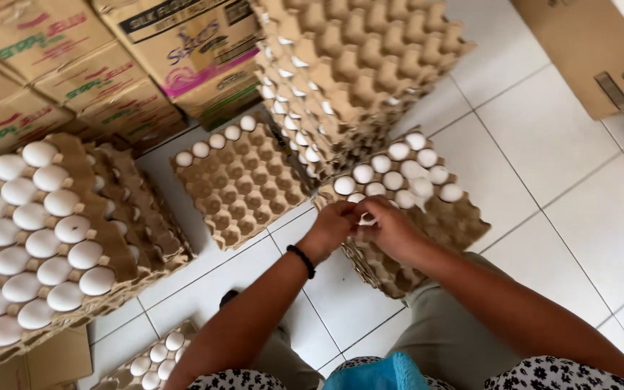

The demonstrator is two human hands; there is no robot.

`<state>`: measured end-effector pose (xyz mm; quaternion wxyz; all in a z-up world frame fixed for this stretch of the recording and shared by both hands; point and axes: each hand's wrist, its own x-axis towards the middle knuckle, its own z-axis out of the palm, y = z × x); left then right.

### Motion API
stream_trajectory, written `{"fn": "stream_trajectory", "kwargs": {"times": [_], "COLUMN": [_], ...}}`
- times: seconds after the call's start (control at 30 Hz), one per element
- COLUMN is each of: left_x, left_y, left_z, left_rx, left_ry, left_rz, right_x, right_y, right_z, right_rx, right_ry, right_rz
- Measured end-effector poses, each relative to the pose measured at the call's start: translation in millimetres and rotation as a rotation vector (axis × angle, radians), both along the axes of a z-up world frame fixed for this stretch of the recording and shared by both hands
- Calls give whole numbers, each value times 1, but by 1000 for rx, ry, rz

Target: Sorting and transferring white eggs between cardboard trays in a storage area.

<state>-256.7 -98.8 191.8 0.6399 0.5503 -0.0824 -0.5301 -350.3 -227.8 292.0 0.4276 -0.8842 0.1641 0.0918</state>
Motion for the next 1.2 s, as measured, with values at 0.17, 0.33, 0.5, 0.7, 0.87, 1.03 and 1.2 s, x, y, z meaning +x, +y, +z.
{"fn": "stream_trajectory", "kwargs": {"times": [0.17, 0.33, 0.5, 0.7, 0.87, 1.03, 1.2], "left_x": [-57, -107, -118, -102, -105, -97, -60], "left_y": [-73, -135, -167, -186, -195, -170, -109], "left_z": [5, -43, -57, -31, -47, -22, 39], "left_rx": [-107, -171, -28, 46, -2, -29, -262], "left_ry": [-11, -25, -159, -58, -95, -50, 195], "left_rz": [-71, -38, -35, -36, 11, 78, 281], "right_x": [-44, -71, -75, -72, -65, -56, -44], "right_y": [-78, -140, -170, -181, -176, -148, -100], "right_z": [-31, -54, -70, -89, -79, -3, 47], "right_rx": [-62, -595, -553, -641, -667, -503, 42], "right_ry": [-16, -15, 290, 260, 229, 43, -441], "right_rz": [-317, -331, -338, -268, -212, -261, -280]}}
